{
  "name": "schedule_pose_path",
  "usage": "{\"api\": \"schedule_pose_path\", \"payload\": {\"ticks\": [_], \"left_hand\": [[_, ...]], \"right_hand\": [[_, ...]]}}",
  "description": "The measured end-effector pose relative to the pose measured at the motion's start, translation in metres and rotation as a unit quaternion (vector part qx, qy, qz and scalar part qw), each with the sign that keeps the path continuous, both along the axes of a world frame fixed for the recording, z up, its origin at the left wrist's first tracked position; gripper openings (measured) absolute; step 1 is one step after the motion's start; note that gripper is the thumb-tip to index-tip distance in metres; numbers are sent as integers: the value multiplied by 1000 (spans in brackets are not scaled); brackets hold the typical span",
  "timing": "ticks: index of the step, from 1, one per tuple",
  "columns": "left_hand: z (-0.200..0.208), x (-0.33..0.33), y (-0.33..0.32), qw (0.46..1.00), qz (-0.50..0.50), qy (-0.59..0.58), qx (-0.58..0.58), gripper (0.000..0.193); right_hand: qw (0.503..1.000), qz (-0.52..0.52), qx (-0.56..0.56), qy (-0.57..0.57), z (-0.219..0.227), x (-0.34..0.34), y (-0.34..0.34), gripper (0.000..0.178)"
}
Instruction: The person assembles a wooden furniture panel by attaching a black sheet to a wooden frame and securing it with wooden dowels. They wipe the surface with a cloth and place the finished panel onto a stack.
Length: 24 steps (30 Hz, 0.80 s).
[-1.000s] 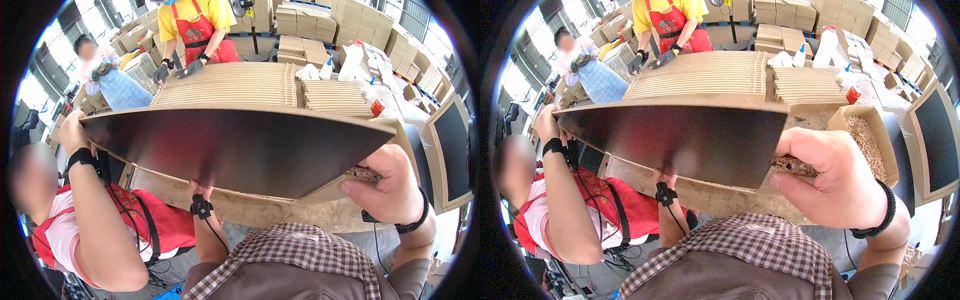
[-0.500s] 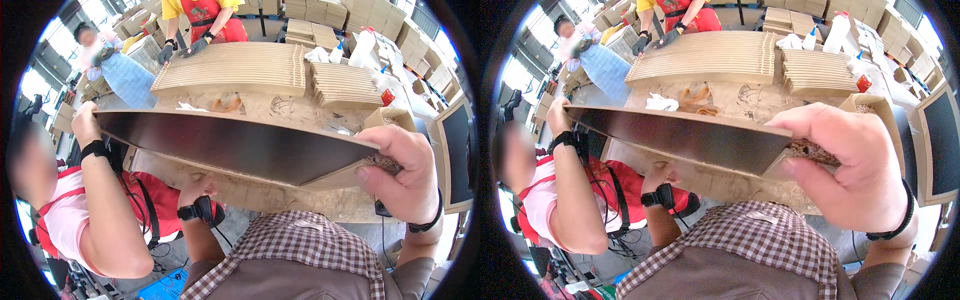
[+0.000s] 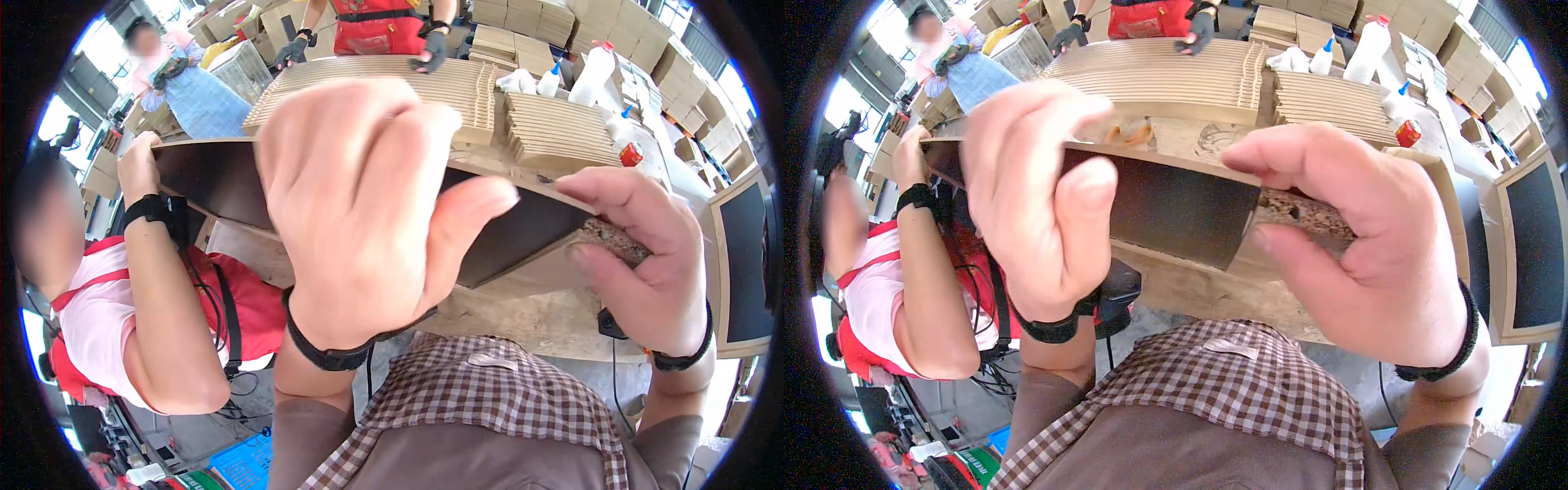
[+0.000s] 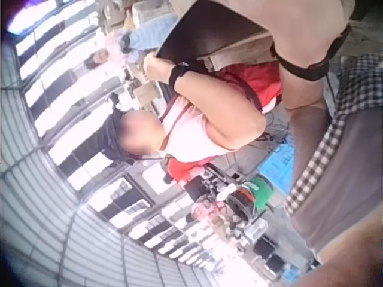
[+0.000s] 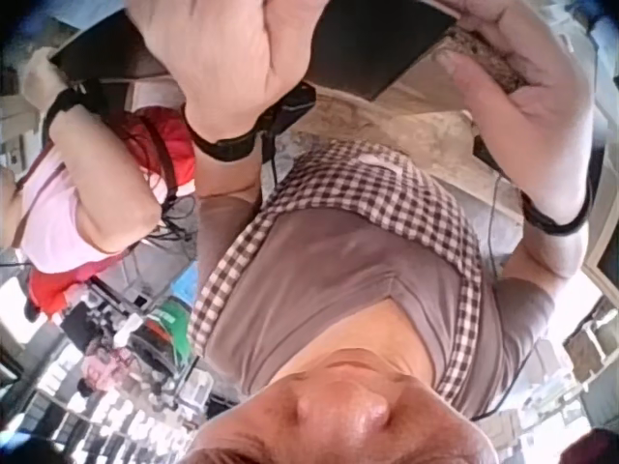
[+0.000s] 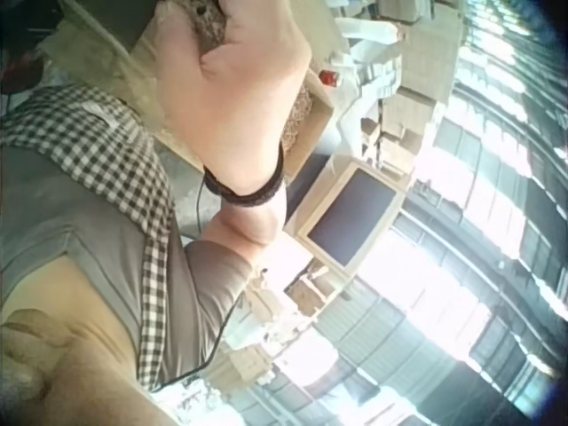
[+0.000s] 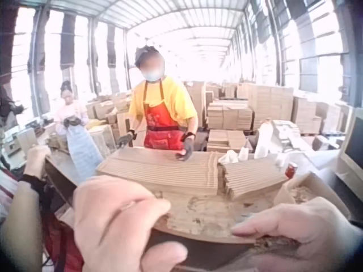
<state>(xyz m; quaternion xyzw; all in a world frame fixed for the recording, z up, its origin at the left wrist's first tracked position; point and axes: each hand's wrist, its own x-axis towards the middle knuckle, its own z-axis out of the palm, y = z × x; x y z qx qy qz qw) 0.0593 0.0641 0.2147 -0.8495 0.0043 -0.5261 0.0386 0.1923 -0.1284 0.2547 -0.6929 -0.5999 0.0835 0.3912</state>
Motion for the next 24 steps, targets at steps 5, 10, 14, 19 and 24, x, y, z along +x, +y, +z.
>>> {"api": "schedule_pose_path", "payload": {"ticks": [5,10,14,19,24], "left_hand": [[-11,18,-9,1000,15,17,-1,40],[-18,15,-12,1000,19,-2,-3,42],[-19,4,-16,999,14,-32,-10,43],[-13,-1,-18,992,-6,-112,-63,41],[-11,-1,-27,983,-5,-153,-103,42]], "right_hand": [[1000,15,20,14,-5,2,-1,42],[997,50,-13,55,-5,3,-5,44],[949,71,30,306,-6,-3,-12,62],[908,125,30,400,-97,26,-43,85],[965,-10,-105,239,-167,21,-47,31]]}}
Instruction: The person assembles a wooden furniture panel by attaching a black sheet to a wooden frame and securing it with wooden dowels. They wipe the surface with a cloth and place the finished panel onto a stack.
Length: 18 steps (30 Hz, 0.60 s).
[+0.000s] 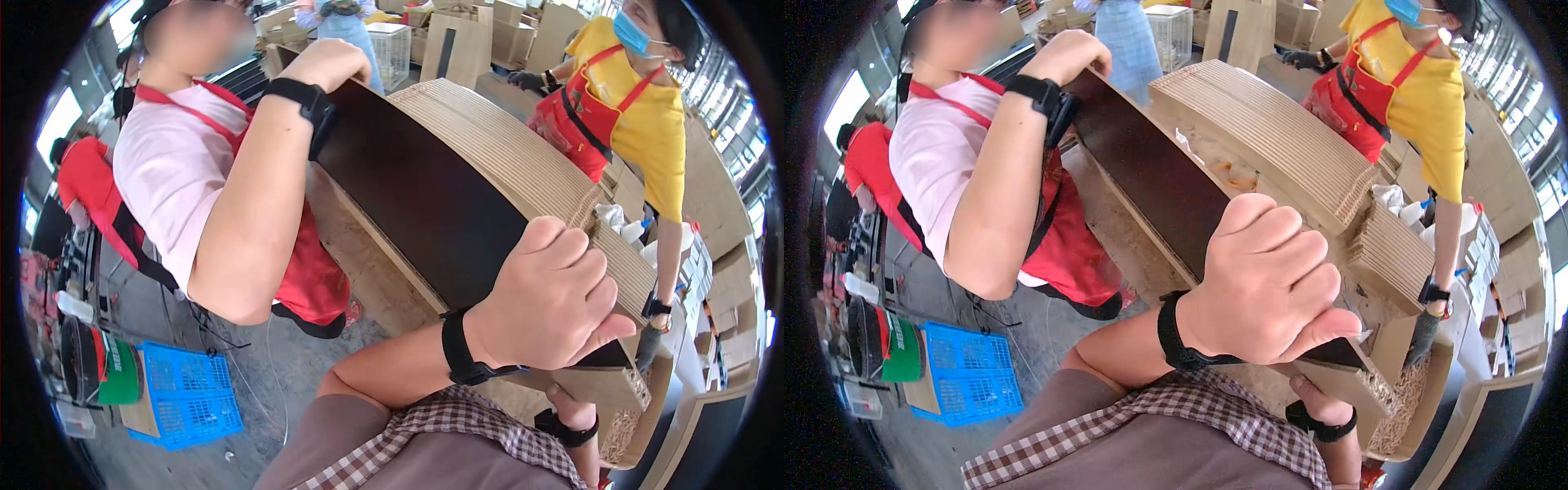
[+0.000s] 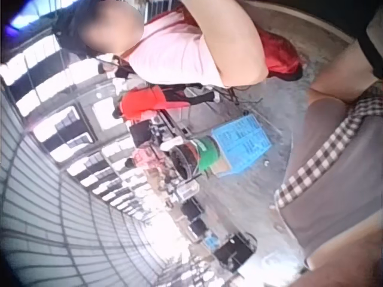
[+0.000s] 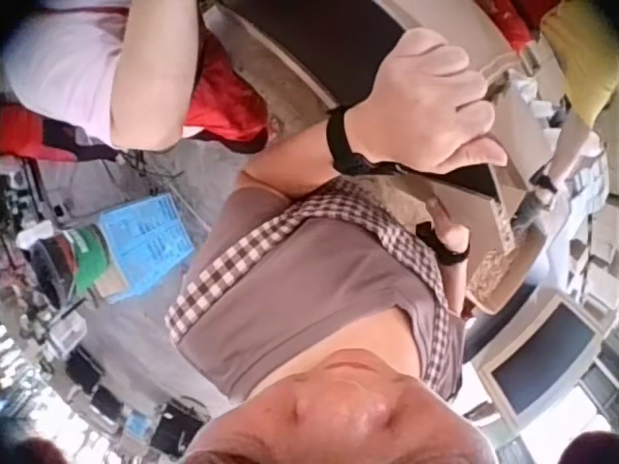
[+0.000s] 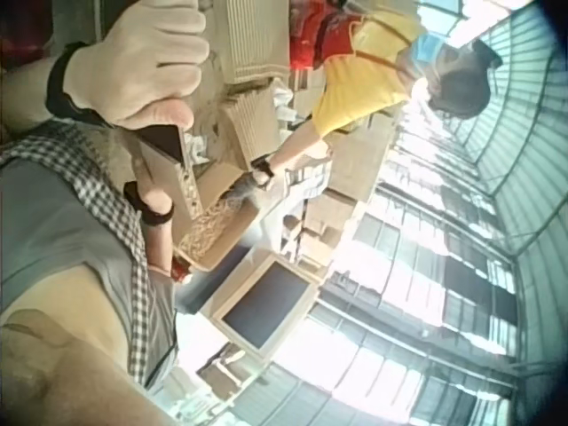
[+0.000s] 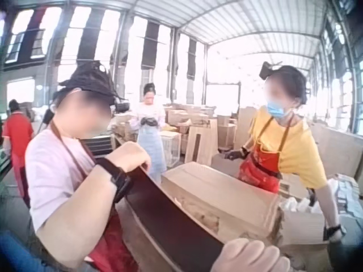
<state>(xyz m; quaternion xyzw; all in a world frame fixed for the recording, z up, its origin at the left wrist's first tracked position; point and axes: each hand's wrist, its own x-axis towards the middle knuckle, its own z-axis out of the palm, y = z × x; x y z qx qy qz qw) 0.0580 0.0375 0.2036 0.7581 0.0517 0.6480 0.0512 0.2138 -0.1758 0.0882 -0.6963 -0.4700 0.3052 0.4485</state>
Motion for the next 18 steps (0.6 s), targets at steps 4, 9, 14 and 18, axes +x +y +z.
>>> {"api": "schedule_pose_path", "payload": {"ticks": [4,9,14,18], "left_hand": [[4,-12,-4,1000,23,-9,-11,41],[3,-22,-7,999,44,-7,-3,39],[0,-32,-13,998,57,23,-3,40],[-24,-42,-14,987,158,28,-28,57]], "right_hand": [[958,194,-65,-200,37,-21,8,29],[930,326,-113,-128,35,-10,16,50],[797,513,-144,284,60,-3,79,56],[756,475,-191,408,-42,-18,151,54]]}}
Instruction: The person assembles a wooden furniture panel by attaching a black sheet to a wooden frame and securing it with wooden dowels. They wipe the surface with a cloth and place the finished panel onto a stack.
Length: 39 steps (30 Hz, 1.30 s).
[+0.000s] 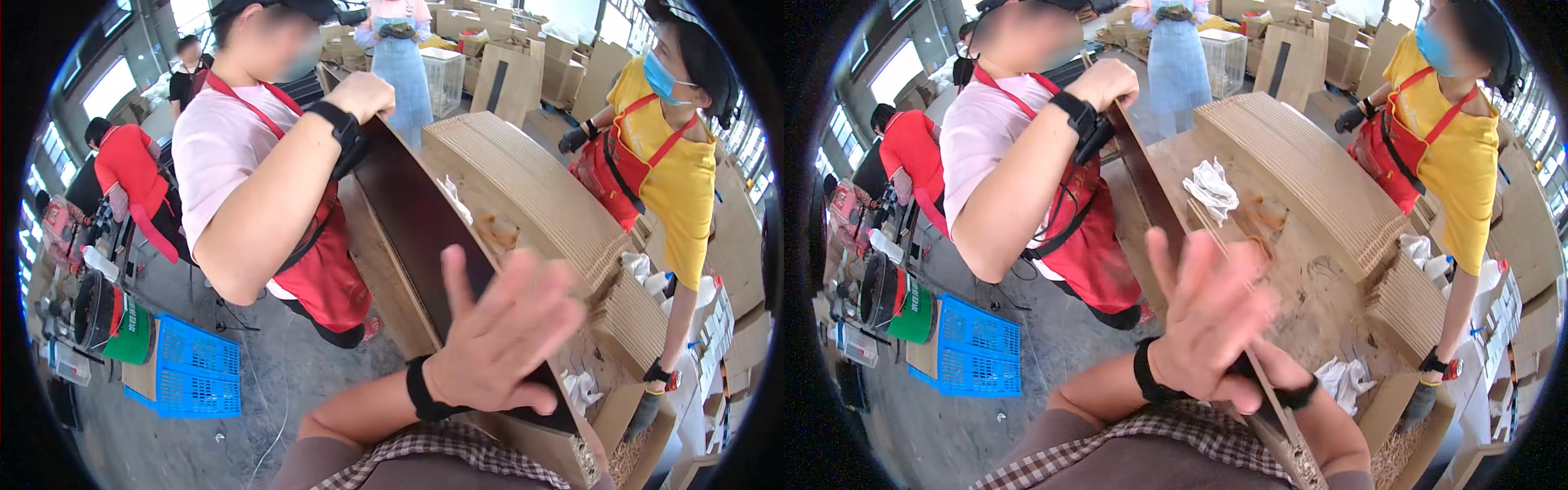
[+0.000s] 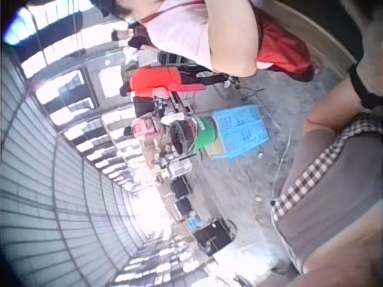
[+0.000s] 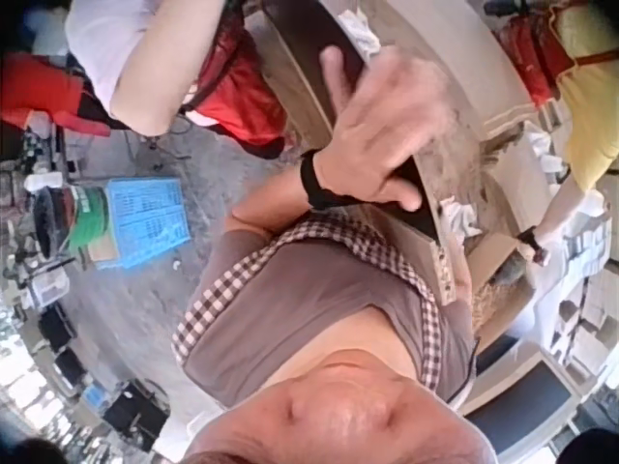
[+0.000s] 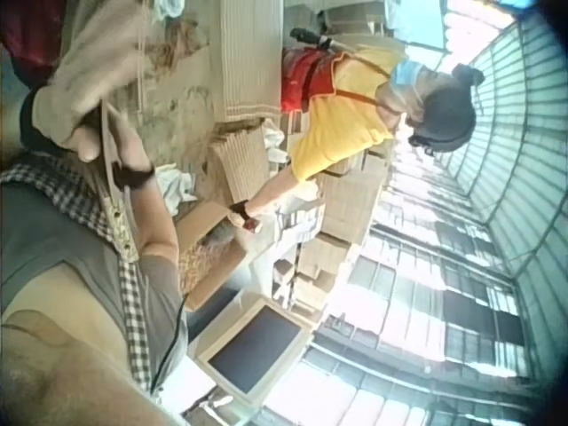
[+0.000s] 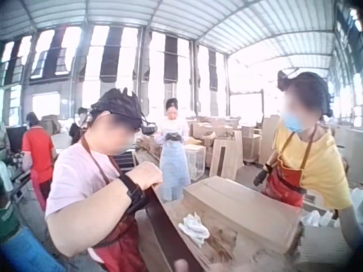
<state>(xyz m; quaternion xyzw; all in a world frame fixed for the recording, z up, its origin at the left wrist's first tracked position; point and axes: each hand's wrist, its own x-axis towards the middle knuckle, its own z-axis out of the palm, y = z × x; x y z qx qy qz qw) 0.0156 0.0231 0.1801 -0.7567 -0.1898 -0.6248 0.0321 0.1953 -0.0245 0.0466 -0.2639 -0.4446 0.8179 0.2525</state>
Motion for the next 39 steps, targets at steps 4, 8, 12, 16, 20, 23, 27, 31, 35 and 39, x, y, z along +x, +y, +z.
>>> {"api": "schedule_pose_path", "payload": {"ticks": [4,8,12,16,20,23,27,31,35,39], "left_hand": [[-118,-16,12,937,40,-57,-342,80],[-331,-27,22,847,176,255,-431,66],[-344,-11,23,852,121,246,-445,71],[-304,26,24,791,-55,-120,-598,75],[-291,33,20,685,-169,-286,-649,75],[-297,39,17,757,-125,-185,-614,73],[-306,48,15,761,-101,-168,-619,70],[-313,56,10,759,-83,-159,-626,68],[-315,53,12,753,-78,-162,-633,65],[-309,36,13,745,-61,-171,-642,63]], "right_hand": [[983,-123,118,-74,-82,-36,69,52],[939,-128,259,-186,-122,-66,121,55],[952,-120,236,-155,-121,-67,119,60],[959,-98,202,-171,-112,-55,112,64],[970,-58,171,-164,-101,-47,107,65],[955,-35,240,-172,-113,-32,112,63],[951,-22,246,-184,-109,-25,114,61],[952,-30,253,-172,-115,-20,110,61],[944,-47,276,-177,-117,-28,110,58],[928,-46,303,-213,-116,-40,111,56]]}}
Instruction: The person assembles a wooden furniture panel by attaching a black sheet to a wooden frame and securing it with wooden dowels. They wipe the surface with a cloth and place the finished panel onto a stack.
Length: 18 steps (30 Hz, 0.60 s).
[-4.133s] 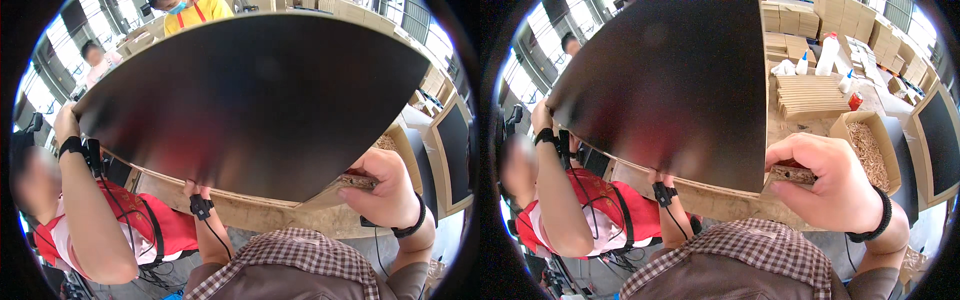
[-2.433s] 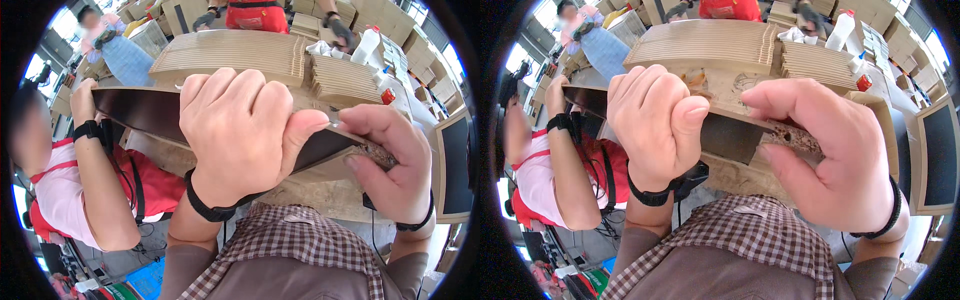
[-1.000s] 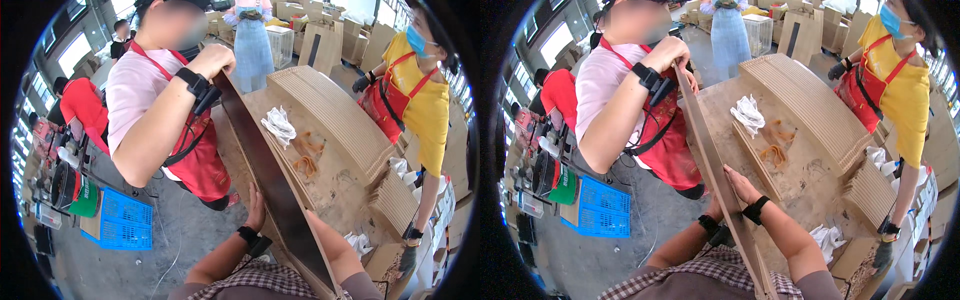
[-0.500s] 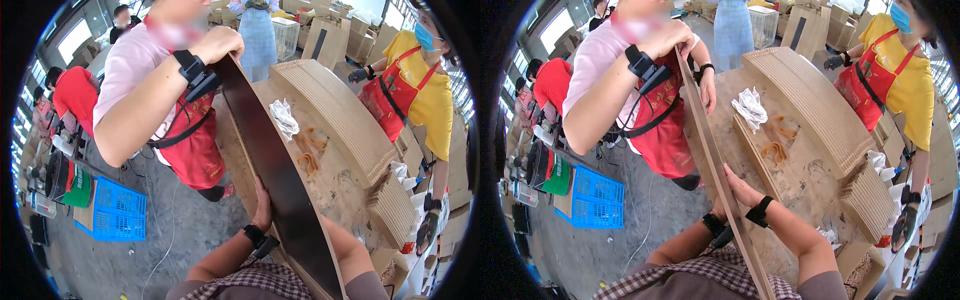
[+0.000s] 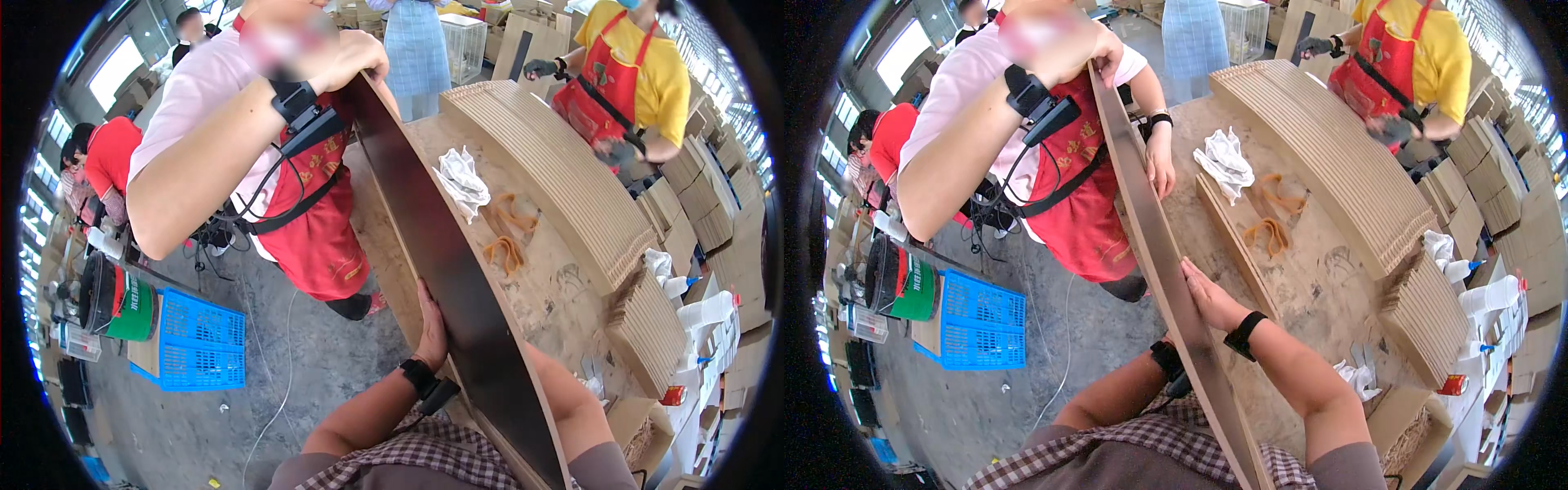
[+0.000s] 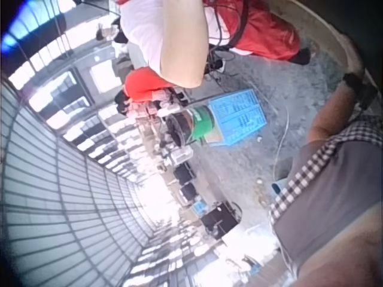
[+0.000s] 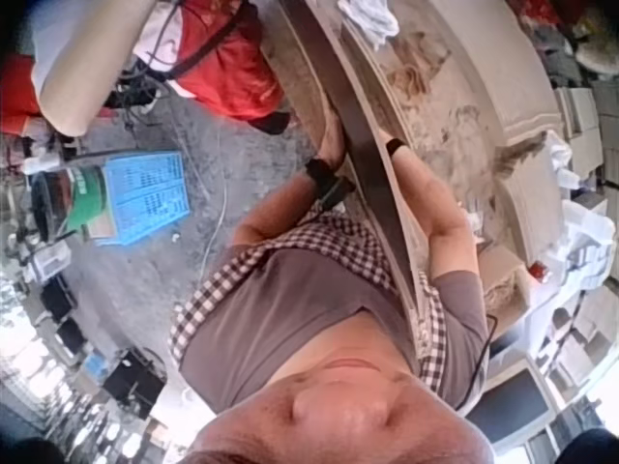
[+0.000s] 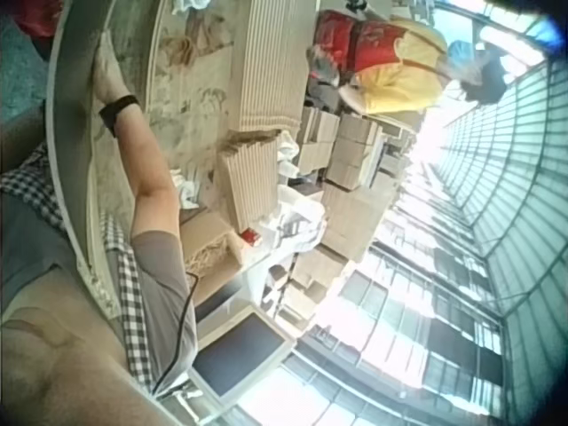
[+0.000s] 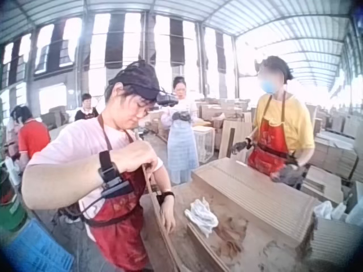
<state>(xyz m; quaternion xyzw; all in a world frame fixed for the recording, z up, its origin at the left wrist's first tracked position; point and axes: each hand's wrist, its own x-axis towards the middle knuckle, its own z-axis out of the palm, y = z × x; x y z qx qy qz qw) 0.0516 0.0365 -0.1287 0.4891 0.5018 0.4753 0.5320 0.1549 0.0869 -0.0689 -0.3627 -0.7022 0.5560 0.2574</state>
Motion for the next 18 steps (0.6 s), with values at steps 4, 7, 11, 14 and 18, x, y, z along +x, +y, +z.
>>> {"api": "schedule_pose_path", "payload": {"ticks": [4,7,11,14,18], "left_hand": [[60,-16,-1,995,71,44,51,61],[191,-39,8,918,115,135,354,56],[318,-27,4,727,-27,225,648,48],[335,-4,4,714,-106,224,654,57],[321,-13,5,719,-50,210,661,43]], "right_hand": [[996,-39,-11,-77,7,-1,-11,52],[993,-31,-25,-107,18,20,-29,49],[990,83,-57,-103,83,62,-67,49],[988,125,-65,-55,164,90,-114,57],[994,99,33,-30,134,98,-160,64]]}}
